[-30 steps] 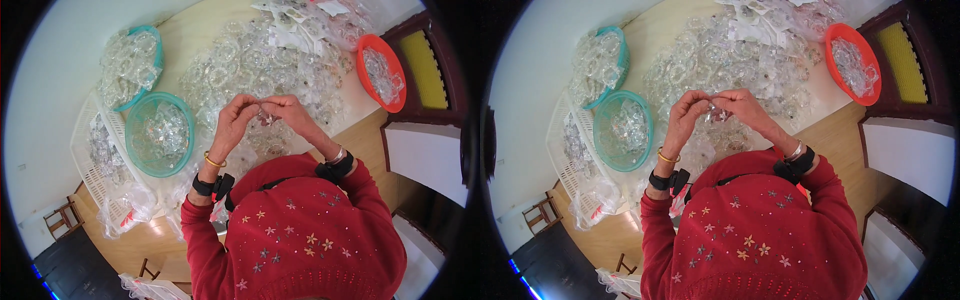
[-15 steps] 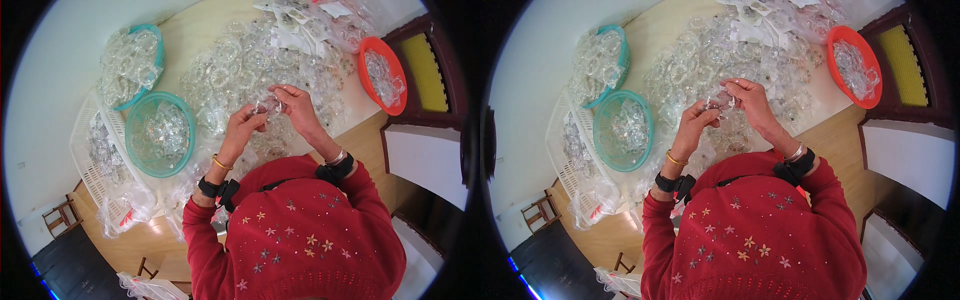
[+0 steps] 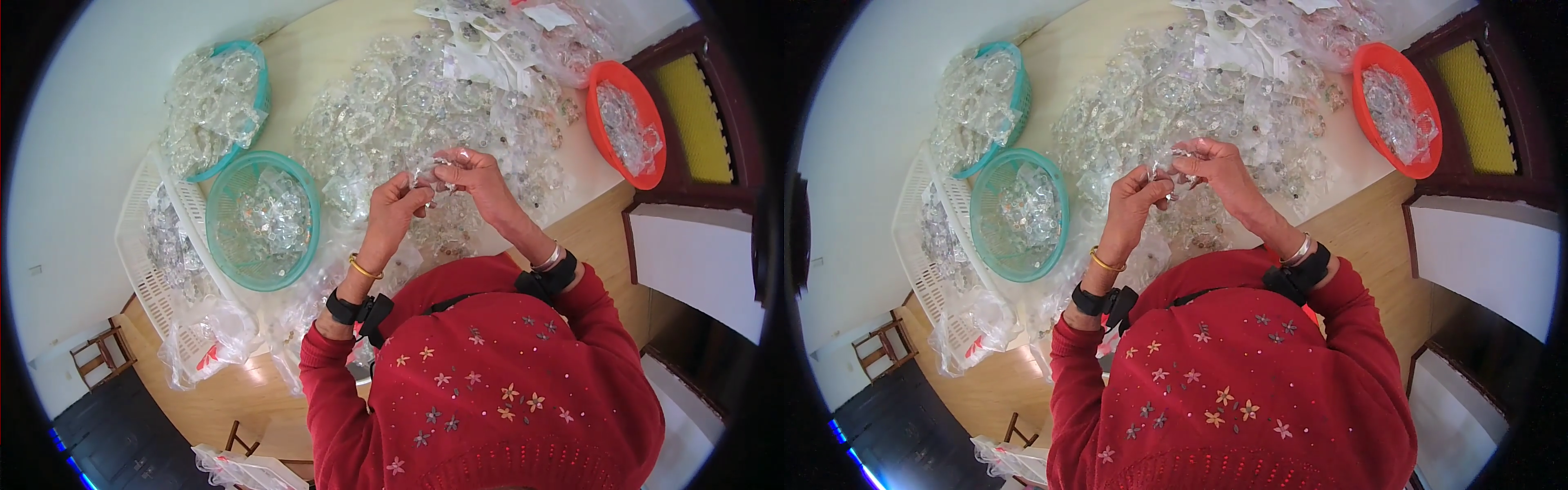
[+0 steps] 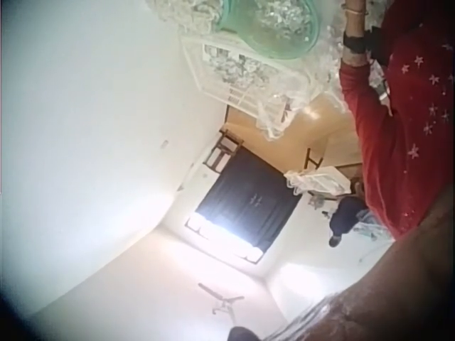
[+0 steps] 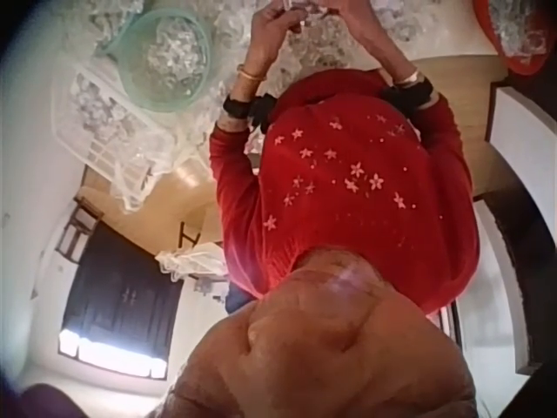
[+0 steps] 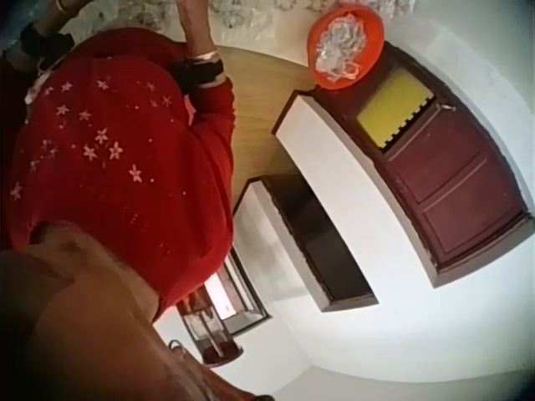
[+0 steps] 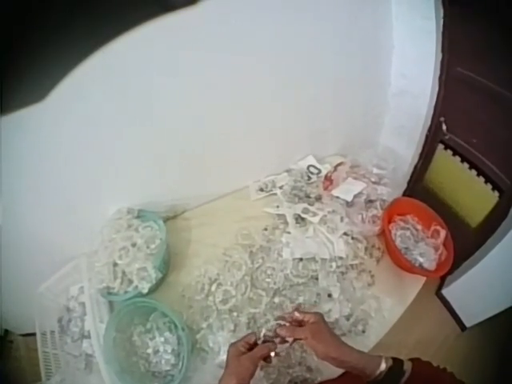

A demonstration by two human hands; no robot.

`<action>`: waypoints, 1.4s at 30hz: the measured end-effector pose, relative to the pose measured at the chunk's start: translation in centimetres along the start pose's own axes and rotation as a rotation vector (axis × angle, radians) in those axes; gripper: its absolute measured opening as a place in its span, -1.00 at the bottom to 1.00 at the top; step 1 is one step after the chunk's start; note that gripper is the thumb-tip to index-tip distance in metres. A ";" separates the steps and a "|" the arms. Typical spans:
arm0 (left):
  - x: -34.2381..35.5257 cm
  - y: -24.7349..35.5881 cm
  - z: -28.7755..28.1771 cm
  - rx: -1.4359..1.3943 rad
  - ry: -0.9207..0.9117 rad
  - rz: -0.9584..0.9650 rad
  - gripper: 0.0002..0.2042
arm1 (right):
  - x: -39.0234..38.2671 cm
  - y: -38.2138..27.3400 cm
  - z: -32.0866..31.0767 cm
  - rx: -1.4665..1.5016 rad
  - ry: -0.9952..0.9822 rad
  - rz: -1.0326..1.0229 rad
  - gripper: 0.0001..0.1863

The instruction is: Sorting small clear plastic components and placing them into individual plastic bags.

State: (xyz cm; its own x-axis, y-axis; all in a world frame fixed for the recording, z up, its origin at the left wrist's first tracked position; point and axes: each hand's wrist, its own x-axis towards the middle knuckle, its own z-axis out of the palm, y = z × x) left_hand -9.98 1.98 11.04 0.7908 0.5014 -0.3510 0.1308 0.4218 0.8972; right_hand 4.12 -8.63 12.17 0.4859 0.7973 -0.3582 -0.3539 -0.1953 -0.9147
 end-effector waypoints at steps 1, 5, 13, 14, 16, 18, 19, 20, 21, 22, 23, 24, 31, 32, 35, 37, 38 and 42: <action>0.0 0.1 0.0 0.018 -0.017 0.011 -0.93 | 0.2 0.2 -0.2 0.000 0.000 0.000 -0.68; -0.6 0.7 -0.1 0.075 -0.050 0.025 -0.94 | 1.3 0.5 -2.2 0.071 0.056 -0.044 -0.69; -0.8 0.5 -0.5 0.270 -0.149 -0.007 -0.93 | 0.8 -0.1 -2.5 -0.197 -0.107 -0.164 -0.79; -0.7 0.5 -0.2 0.284 -0.152 -0.001 -0.92 | 0.7 0.5 -1.8 -0.209 -0.161 -0.132 -0.80; -0.6 0.6 -0.1 0.300 -0.156 0.004 -0.92 | 0.5 1.3 -0.8 -0.234 -0.270 -0.067 -0.80; -0.7 0.8 -0.2 0.320 -0.127 0.013 -0.91 | 0.5 1.2 -0.8 -0.226 -0.275 -0.061 -0.80; -0.8 0.8 -0.2 0.329 -0.113 0.017 -0.90 | 0.6 1.1 -0.8 -0.219 -0.279 -0.056 -0.81; -0.8 0.7 -0.4 0.328 -0.112 0.016 -0.90 | 0.5 1.0 -0.8 -0.213 -0.283 -0.050 -0.81; -0.8 0.6 -0.7 0.332 -0.096 0.019 -0.89 | 0.5 1.0 -0.7 -0.213 -0.284 -0.048 -0.81; -0.8 0.4 -0.9 0.334 -0.080 0.022 -0.88 | 0.4 1.0 -0.6 -0.191 -0.277 -0.008 -0.81; -0.8 0.4 -0.9 0.336 -0.063 0.025 -0.87 | 0.4 1.0 -0.5 -0.170 -0.270 0.033 -0.81; -0.7 0.4 -0.9 0.332 -0.062 0.023 -0.87 | 0.3 1.0 -0.3 -0.148 -0.263 0.073 -0.80; 0.6 1.3 -0.4 0.221 0.190 0.202 -0.82 | 0.2 -0.4 1.4 -0.061 -0.169 0.007 -0.79; 0.7 1.6 -0.4 0.220 0.188 0.200 -0.82 | 0.2 -0.5 1.6 0.001 -0.159 0.008 -0.79; 0.8 3.0 -0.5 -0.193 0.279 0.121 -0.83 | 0.6 -0.3 1.5 0.140 -0.054 -0.016 -0.81; 0.8 3.3 -0.7 -0.087 0.264 0.128 -0.83 | 0.8 -0.1 1.4 0.210 -0.003 -0.027 -0.82; 0.7 3.4 -0.8 0.020 0.249 0.138 -0.84 | 0.8 -0.1 1.3 0.222 -0.032 -0.026 -0.82; 0.6 2.3 -1.1 0.187 0.154 0.166 -0.86 | 0.7 -0.5 2.0 0.208 -0.080 -0.046 -0.84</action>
State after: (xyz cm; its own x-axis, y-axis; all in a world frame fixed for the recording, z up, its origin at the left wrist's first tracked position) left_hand -9.87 4.05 12.61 0.7127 0.6664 -0.2189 0.1266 0.1848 0.9746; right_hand 3.05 -6.89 12.78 0.4431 0.8470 -0.2936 -0.4940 -0.0426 -0.8684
